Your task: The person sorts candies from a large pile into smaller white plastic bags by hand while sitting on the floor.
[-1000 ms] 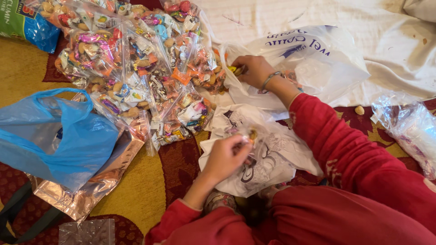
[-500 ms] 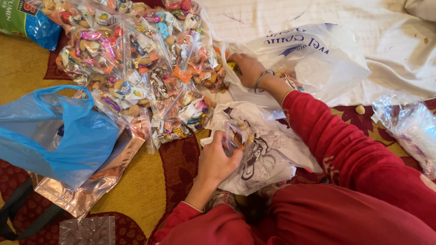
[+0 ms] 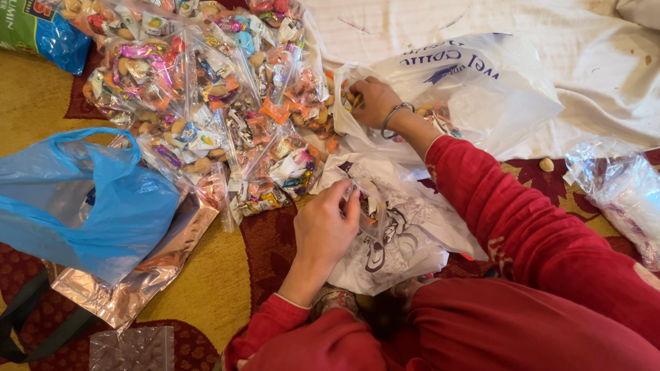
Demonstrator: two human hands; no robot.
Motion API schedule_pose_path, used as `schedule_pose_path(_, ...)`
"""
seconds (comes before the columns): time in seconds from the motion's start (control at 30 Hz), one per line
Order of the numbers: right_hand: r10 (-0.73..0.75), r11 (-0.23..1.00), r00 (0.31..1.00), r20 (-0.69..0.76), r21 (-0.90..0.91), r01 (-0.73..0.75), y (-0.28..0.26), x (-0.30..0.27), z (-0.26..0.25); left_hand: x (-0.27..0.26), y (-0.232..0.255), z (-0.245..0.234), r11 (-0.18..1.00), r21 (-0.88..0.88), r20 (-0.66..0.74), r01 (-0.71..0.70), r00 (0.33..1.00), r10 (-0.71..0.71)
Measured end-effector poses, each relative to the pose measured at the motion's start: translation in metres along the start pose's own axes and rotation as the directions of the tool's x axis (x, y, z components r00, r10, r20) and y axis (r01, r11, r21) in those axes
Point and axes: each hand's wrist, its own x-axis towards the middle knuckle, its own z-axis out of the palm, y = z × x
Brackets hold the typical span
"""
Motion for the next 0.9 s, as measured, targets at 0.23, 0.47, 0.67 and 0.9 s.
schedule_pose_path(0.23, -0.018, 0.994, 0.999, -0.046, -0.112, 0.013, -0.027, -0.011, -0.019, -0.005, 0.001, -0.003, 0.999, 0.002, 0.011, 0.038, 0.999, -0.038)
schedule_pose_path(0.47, 0.031, 0.953, 0.999, -0.023, -0.302, -0.036, -0.042, -0.021, -0.034, -0.003, 0.0, -0.004, 0.987, -0.159, -0.027, 0.02, 0.999, -0.025)
schedule_pose_path(0.67, -0.026, 0.936, 0.999, 0.038, -0.35, 0.038, -0.044, -0.029, -0.044, -0.002, -0.002, -0.001, 0.96, -0.242, 0.036, 0.142, 0.99, -0.138)
schedule_pose_path(0.9, -0.038, 0.962, 0.998, 0.04, -0.268, 0.048, -0.043, -0.031, -0.052, -0.004, -0.01, 0.004, 0.917, -0.397, -0.072, 0.043, 0.994, -0.078)
